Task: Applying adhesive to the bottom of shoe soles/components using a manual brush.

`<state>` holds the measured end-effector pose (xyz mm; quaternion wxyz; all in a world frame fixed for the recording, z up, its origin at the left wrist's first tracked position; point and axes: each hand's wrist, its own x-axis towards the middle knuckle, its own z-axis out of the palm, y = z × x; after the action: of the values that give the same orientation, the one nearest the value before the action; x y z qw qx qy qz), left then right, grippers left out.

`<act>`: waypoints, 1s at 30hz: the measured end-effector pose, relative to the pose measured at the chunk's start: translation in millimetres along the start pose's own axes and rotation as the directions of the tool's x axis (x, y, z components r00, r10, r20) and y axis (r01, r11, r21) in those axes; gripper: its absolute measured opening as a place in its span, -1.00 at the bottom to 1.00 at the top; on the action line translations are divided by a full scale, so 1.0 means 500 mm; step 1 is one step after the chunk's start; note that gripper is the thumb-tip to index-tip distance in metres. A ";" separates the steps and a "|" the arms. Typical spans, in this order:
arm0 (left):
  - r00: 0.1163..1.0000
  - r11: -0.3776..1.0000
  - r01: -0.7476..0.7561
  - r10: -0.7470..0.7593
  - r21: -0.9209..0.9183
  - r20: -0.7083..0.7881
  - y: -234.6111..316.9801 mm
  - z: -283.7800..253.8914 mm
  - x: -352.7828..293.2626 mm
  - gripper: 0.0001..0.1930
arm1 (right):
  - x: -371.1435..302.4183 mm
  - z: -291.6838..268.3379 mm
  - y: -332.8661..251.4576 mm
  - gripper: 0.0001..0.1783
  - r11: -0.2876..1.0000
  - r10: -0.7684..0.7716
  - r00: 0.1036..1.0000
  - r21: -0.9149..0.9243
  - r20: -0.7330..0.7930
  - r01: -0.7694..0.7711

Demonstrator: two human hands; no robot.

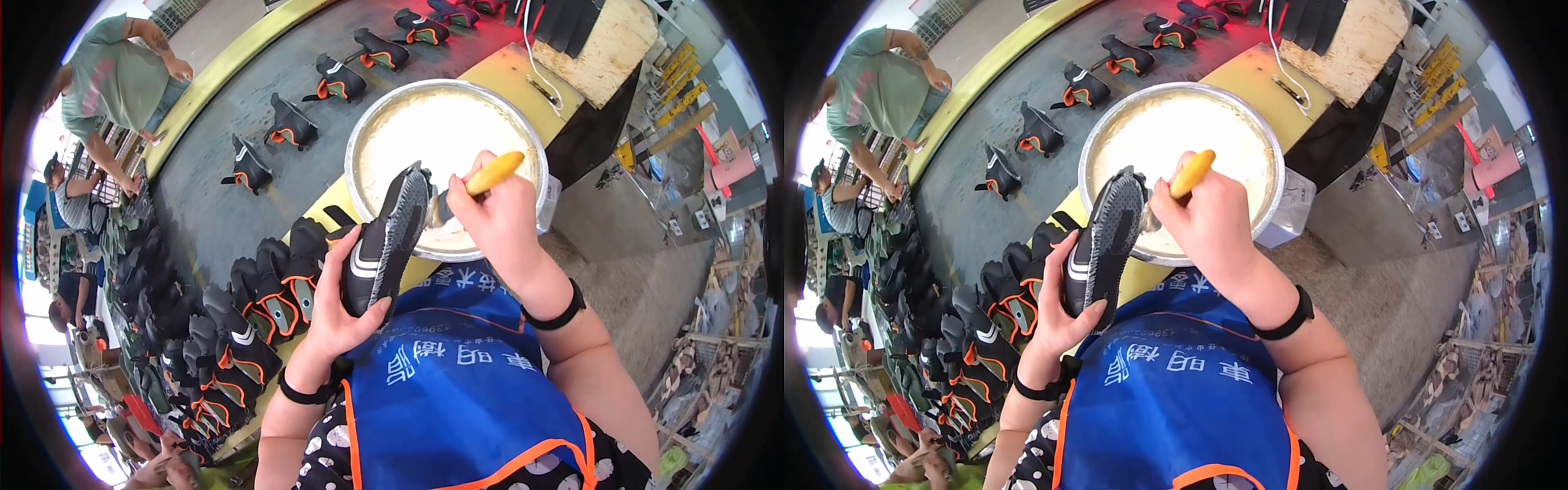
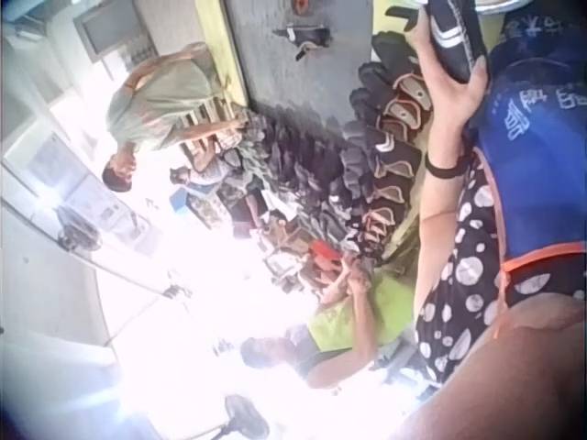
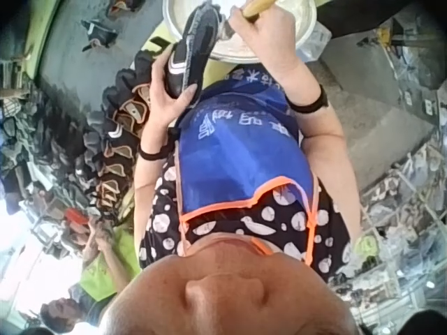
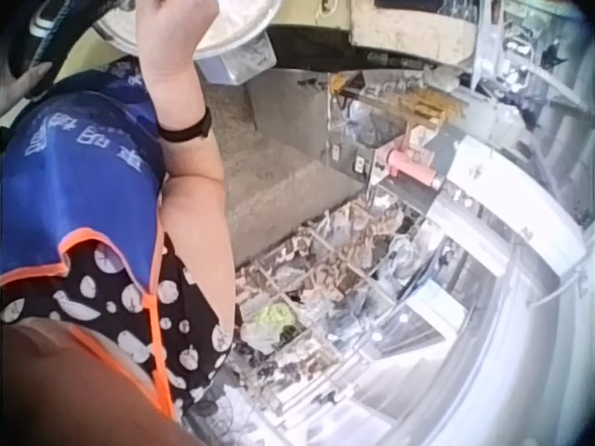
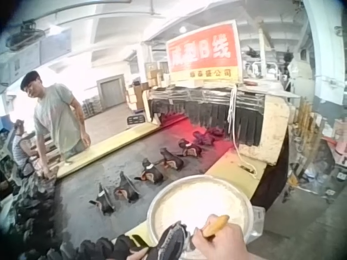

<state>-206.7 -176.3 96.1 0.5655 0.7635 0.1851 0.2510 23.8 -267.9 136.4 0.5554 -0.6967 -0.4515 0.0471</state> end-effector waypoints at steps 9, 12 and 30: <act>0.989 0.989 0.114 -0.104 -0.099 0.101 0.023 -0.009 0.000 -0.15 | 0.043 -0.013 0.037 -0.84 0.981 -0.181 0.983 0.071 -0.036 0.183; 0.955 0.858 0.297 -0.273 -0.420 0.116 0.027 -0.009 -0.001 -0.15 | 0.039 -0.013 0.033 -0.89 0.939 -0.298 0.940 0.124 -0.167 0.319; 0.872 0.433 0.392 -0.456 -0.811 0.178 0.029 -0.089 0.008 -0.33 | -0.075 0.008 -0.004 -0.86 0.814 0.136 0.987 0.557 0.091 -0.164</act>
<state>-229.7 -143.9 121.3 0.8935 0.3255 0.2491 0.1834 -1.7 -290.6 119.9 0.7196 -0.5343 -0.3744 0.2379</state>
